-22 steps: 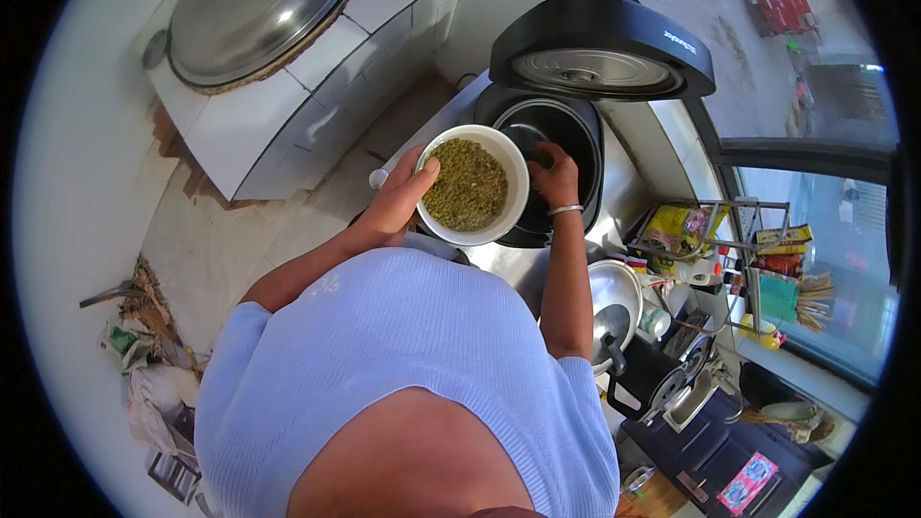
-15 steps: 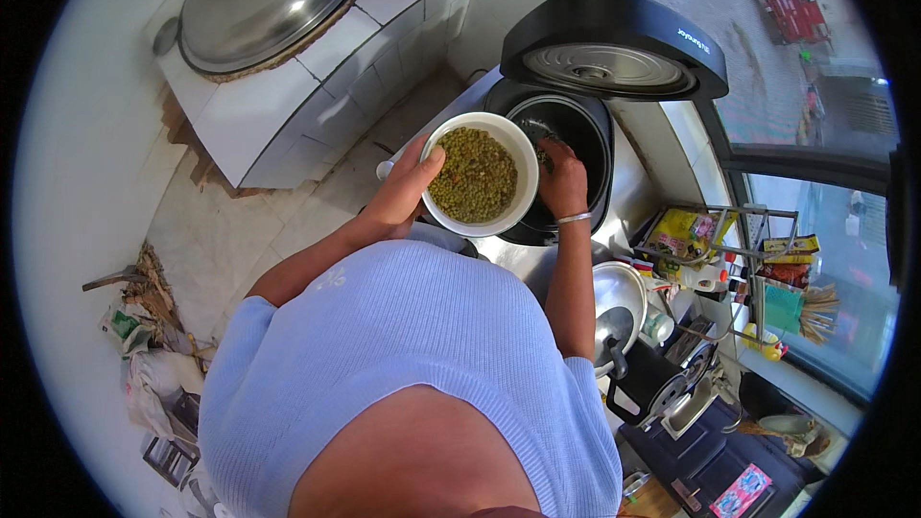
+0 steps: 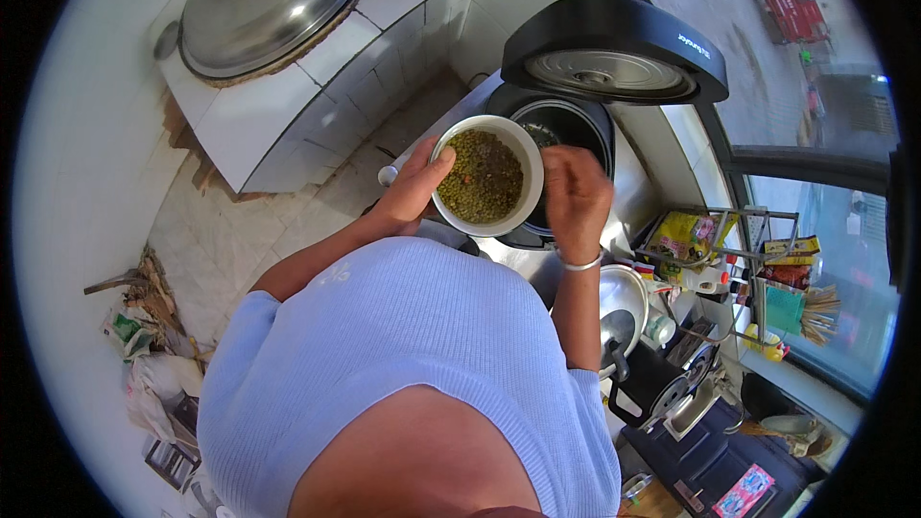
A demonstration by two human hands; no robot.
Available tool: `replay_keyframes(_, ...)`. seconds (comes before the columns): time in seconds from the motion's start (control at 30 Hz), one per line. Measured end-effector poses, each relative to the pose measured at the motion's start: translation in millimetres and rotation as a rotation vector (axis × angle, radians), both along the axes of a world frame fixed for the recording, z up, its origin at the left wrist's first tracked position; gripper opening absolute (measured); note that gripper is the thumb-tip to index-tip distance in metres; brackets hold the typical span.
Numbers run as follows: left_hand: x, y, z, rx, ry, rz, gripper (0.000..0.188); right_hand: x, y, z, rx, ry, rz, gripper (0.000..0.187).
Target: The person moves a pressure cooker and a rice cooker in the kitchen. They rinse the inner pot of the rice cooker under a tap and then pour green mung beans from a bowl into the pot. The person then washes the beans in the pot under running water and transfers them into the rice cooker.
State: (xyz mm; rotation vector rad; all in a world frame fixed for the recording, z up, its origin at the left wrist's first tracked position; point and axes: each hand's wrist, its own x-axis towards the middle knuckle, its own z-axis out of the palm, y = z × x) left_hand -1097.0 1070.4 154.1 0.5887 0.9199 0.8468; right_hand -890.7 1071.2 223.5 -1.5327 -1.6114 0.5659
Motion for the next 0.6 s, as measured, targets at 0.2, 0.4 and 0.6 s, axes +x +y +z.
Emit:
replay_keyframes(0.2, 10, 6, 5, -0.058, 0.035, -0.071, 0.056, -25, 12, -21, 0.013, -0.343, 0.318, 0.043)
replay_keyframes(0.4, 26, 9, 3, 0.017, -0.044, 0.072, 0.056, -37, 13, -24, -0.096, -0.339, 0.425, 0.055)
replay_keyframes(0.6, 25, 6, 6, -0.002, -0.011, 0.052, 0.057, -45, 12, -46, -0.258, -0.329, 0.44, 0.039)
